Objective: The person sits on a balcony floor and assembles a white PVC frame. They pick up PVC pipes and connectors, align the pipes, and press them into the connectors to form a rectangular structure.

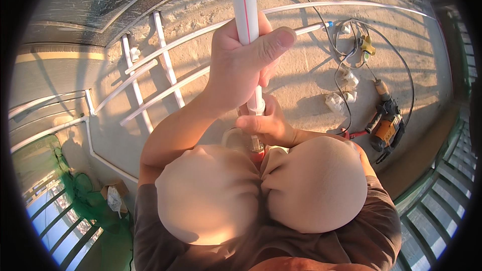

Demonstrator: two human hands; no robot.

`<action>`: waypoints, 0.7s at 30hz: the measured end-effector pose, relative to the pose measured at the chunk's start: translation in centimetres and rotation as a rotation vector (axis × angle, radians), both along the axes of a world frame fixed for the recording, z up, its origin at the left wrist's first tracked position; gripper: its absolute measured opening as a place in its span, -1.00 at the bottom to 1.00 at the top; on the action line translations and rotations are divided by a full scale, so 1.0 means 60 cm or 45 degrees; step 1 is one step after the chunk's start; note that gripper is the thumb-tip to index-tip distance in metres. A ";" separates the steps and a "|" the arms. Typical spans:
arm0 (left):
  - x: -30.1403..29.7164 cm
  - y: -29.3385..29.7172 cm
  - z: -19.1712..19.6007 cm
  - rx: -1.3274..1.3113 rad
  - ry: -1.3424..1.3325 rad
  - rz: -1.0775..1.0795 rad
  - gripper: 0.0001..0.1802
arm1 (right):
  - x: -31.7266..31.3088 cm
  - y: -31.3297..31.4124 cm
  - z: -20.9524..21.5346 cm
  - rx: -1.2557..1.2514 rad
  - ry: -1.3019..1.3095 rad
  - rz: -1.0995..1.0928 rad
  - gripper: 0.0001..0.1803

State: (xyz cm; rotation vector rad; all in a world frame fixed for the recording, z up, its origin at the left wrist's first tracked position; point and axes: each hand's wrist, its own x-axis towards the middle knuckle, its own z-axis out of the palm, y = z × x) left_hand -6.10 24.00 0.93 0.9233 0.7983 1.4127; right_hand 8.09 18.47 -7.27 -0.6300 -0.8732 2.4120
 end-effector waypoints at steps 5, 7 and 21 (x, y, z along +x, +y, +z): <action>-0.005 0.006 0.004 -0.209 0.045 0.004 -0.48 | -0.002 -0.003 0.001 0.057 -0.144 -0.003 -0.56; -0.005 0.004 0.007 -0.174 0.070 -0.010 -0.48 | -0.002 -0.007 -0.003 0.073 -0.153 -0.001 -0.52; -0.002 0.000 -0.061 0.202 -0.149 -0.116 -0.60 | 0.006 -0.006 0.007 0.332 -0.361 0.058 -0.39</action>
